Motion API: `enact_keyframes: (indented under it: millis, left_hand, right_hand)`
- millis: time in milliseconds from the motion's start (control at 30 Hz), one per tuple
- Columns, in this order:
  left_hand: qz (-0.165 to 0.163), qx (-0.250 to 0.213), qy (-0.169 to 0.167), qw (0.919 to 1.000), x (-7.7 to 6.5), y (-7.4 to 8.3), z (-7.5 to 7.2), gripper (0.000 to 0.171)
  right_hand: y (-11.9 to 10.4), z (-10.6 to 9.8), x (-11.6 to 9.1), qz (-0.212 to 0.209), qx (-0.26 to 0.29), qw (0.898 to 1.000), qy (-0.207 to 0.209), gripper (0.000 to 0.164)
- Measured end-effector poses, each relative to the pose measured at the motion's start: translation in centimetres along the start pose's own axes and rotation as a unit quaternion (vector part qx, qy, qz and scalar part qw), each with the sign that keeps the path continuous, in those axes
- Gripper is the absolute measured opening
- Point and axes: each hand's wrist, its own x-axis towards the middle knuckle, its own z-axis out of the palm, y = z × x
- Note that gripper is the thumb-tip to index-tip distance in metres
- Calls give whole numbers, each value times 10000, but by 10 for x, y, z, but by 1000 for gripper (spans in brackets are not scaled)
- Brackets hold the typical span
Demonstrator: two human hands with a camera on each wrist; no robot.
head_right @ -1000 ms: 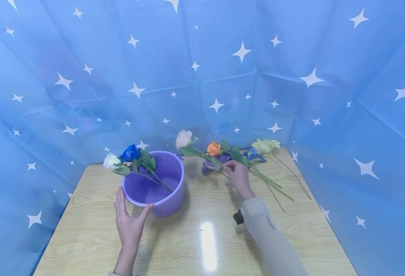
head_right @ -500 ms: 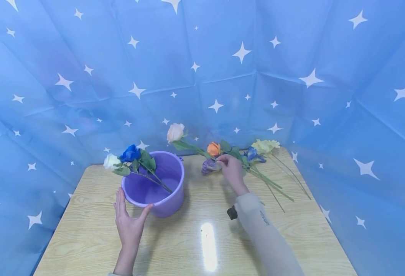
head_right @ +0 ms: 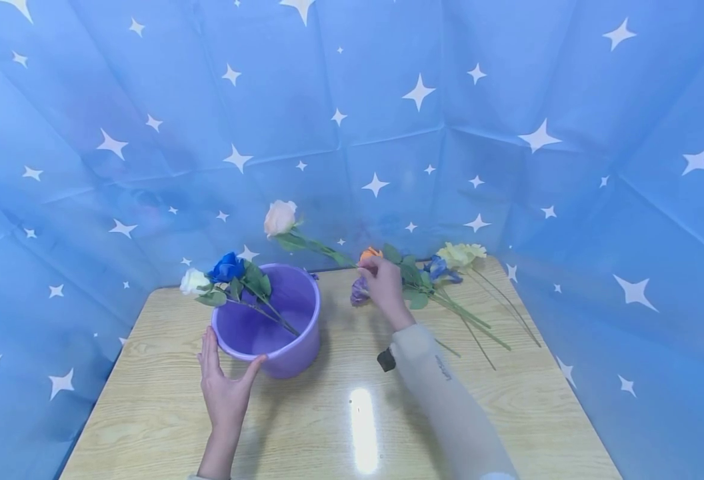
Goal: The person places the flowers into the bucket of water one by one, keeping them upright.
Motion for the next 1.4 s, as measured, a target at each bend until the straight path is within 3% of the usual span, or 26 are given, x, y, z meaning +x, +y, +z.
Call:
enact_keyframes:
  millis: [633,1033,1400]
  left_hand:
    - [83,-55,29,9999,1,0,1,117]
    - [-18,-49,41,10000,0,0,1,115]
    - [222,-31,166,9996,-1,-2,2,113]
  right_hand:
    - [-53,38,9,-674,327,9968,-266,13]
    - [-94,73,-1,-1063,438,9927,-365,10]
    - [-113,106,-14,-1240,525,9890,-607,9]
